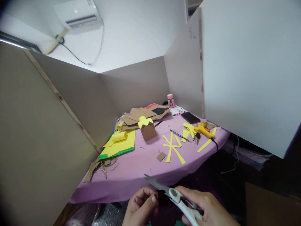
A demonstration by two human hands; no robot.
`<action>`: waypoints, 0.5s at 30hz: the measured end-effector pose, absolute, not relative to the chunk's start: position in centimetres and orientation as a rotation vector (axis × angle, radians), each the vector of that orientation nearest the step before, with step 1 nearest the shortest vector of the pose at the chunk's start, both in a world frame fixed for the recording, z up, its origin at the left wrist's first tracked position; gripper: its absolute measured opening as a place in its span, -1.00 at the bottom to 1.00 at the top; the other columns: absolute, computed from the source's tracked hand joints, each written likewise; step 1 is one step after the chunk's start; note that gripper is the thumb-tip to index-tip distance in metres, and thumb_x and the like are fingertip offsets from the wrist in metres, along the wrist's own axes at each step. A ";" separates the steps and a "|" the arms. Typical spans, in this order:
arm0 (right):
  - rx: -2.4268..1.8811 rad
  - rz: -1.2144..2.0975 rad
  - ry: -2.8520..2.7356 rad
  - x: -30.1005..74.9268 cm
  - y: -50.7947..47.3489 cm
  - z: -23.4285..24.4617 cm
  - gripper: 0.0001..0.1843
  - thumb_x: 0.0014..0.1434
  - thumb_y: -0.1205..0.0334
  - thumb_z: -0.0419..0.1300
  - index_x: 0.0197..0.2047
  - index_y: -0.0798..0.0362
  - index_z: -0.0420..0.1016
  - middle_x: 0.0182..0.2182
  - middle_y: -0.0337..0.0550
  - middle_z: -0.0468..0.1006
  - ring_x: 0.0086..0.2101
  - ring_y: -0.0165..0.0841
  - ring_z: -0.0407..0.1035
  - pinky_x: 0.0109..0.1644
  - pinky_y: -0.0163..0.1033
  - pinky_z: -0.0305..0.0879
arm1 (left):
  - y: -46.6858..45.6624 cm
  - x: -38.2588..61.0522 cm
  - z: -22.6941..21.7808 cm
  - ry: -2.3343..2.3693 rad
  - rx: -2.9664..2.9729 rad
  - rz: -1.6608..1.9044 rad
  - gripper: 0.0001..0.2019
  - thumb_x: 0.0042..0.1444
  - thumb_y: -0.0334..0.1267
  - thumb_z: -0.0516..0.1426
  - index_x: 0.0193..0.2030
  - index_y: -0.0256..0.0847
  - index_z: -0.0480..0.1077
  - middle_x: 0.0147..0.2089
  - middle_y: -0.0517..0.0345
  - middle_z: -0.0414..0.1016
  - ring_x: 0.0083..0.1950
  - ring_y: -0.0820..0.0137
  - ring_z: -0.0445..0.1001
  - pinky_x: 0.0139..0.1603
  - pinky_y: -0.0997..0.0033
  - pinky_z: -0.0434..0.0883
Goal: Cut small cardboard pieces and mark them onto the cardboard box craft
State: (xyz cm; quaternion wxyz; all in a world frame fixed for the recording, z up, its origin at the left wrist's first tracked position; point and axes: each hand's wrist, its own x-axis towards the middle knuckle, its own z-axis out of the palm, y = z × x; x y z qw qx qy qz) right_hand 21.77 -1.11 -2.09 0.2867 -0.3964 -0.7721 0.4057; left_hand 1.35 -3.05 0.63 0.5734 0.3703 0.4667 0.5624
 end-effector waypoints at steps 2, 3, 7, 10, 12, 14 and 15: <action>-1.096 1.049 -2.081 21.9 -1.1 -2.1 -0.42 0.02 0.41 0.18 0.14 -0.08 0.44 -0.23 -0.18 0.60 -0.14 -0.22 0.51 -0.15 -0.39 0.40 | -3.1 1.3 0.7 1.098 0.880 1.319 -0.59 -0.35 0.03 0.42 -0.58 -0.28 0.45 -0.69 0.33 0.31 -0.64 0.60 0.17 -0.55 0.55 0.10; -1.104 1.024 -2.112 22.0 -1.1 -2.0 -0.43 0.02 0.39 0.19 0.14 -0.08 0.44 -0.25 -0.17 0.59 -0.18 -0.23 0.51 -0.17 -0.38 0.40 | -3.1 1.4 0.7 1.097 0.886 1.323 -0.59 -0.35 0.03 0.42 -0.57 -0.28 0.47 -0.68 0.32 0.32 -0.63 0.59 0.18 -0.55 0.55 0.10; -1.134 0.913 -2.227 22.2 -1.2 -1.8 -0.42 0.02 0.38 0.20 0.15 -0.06 0.43 -0.25 -0.14 0.56 -0.28 -0.28 0.48 -0.14 -0.31 0.38 | -3.3 1.4 0.9 1.097 0.930 1.330 -0.66 -0.30 -0.02 0.41 -0.57 -0.25 0.51 -0.64 0.31 0.35 -0.59 0.58 0.16 -0.53 0.54 0.11; -1.140 0.842 -2.269 22.3 -1.3 -1.8 -0.38 0.03 0.44 0.14 0.19 -0.07 0.40 -0.21 -0.12 0.56 -0.23 -0.28 0.48 -0.10 -0.30 0.37 | -3.4 1.2 0.9 1.120 0.965 1.316 -0.73 -0.25 -0.08 0.40 -0.58 -0.23 0.53 -0.65 0.31 0.35 -0.58 0.57 0.16 -0.51 0.55 0.13; -1.143 0.804 -2.277 22.4 -1.3 -1.8 -0.36 0.00 0.45 0.15 0.17 -0.11 0.41 -0.23 -0.14 0.57 -0.24 -0.27 0.48 -0.13 -0.31 0.37 | -3.4 1.1 0.8 1.126 0.999 1.310 -0.79 -0.21 -0.14 0.39 -0.58 -0.22 0.53 -0.64 0.31 0.35 -0.57 0.56 0.16 -0.51 0.54 0.14; -1.150 0.776 -2.267 22.5 -1.4 -1.7 -0.36 -0.03 0.45 0.17 0.14 -0.15 0.43 -0.25 -0.17 0.58 -0.26 -0.25 0.49 -0.16 -0.31 0.38 | -3.3 1.0 0.9 1.133 1.032 1.299 -0.84 -0.17 -0.22 0.37 -0.58 -0.22 0.53 -0.63 0.30 0.37 -0.56 0.55 0.17 -0.51 0.54 0.15; -1.147 0.770 -2.261 22.5 -1.4 -1.6 -0.37 -0.03 0.44 0.18 0.13 -0.17 0.45 -0.26 -0.18 0.59 -0.27 -0.25 0.49 -0.17 -0.31 0.38 | -3.3 1.0 0.9 1.143 1.042 1.290 -0.86 -0.17 -0.26 0.36 -0.59 -0.23 0.52 -0.63 0.29 0.37 -0.56 0.55 0.18 -0.51 0.54 0.15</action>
